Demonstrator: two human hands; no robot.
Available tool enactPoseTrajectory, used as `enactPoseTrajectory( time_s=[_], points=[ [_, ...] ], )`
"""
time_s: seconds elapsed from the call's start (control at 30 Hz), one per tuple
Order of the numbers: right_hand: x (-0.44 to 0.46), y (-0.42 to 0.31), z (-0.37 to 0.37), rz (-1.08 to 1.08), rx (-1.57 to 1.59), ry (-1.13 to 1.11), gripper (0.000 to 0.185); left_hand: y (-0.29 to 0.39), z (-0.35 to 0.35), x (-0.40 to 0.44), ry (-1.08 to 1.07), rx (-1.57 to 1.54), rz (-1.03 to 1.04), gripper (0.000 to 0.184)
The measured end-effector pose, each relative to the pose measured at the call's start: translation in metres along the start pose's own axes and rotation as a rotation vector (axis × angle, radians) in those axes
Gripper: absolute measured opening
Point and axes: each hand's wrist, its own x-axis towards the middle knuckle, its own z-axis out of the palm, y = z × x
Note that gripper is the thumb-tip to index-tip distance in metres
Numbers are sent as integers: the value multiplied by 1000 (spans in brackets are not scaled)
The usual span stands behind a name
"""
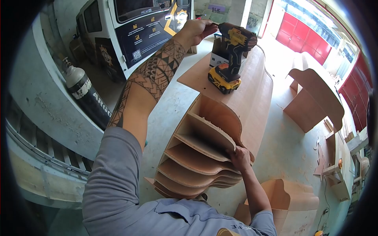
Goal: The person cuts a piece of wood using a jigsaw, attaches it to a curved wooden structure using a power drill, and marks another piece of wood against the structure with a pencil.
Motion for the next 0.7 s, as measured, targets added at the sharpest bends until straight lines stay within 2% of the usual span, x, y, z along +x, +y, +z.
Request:
enactPoseTrajectory(
  time_s=[0.13, 0.3, 0.37, 0.4, 0.43, 0.5, 0.53, 0.57, 0.63, 0.7],
  points=[
    [0, -4, -2, -6, -1, 21, 36, 4, 4, 4, -37, 26, 58, 13],
    [1, -11, -9, 10, -16, 16, 35, -7, -3, 12, -71, -52, 23, 12],
    [1, -12, -11, 20, -69, -23, 33, -14, -7, 19, -61, -207, 13, 11],
    [0, -9, -8, 20, -54, -19, 30, -14, 0, 11, 35, -217, 36, 11],
    [0, -7, -6, 42, -50, -20, 30, -17, -1, 14, 33, -234, 54, 13],
    [0, -3, -3, -49, 10, 33, 29, -17, -3, 20, 18, -249, 34, 7],
    [0, 0, -1, -49, -18, 22, 29, -17, 1, 15, 42, -223, 64, 14],
    [0, -2, -3, -39, -25, 13, 30, -30, -45, 73, -156, -278, 55, 14],
    [-1, -2, -2, -28, -41, 16, 33, -22, -18, 37, -57, -414, -118, 20],
    [-1, -2, -3, -2, -49, 0, 35, -21, -10, 27, -18, -407, -113, 21]
  ],
)
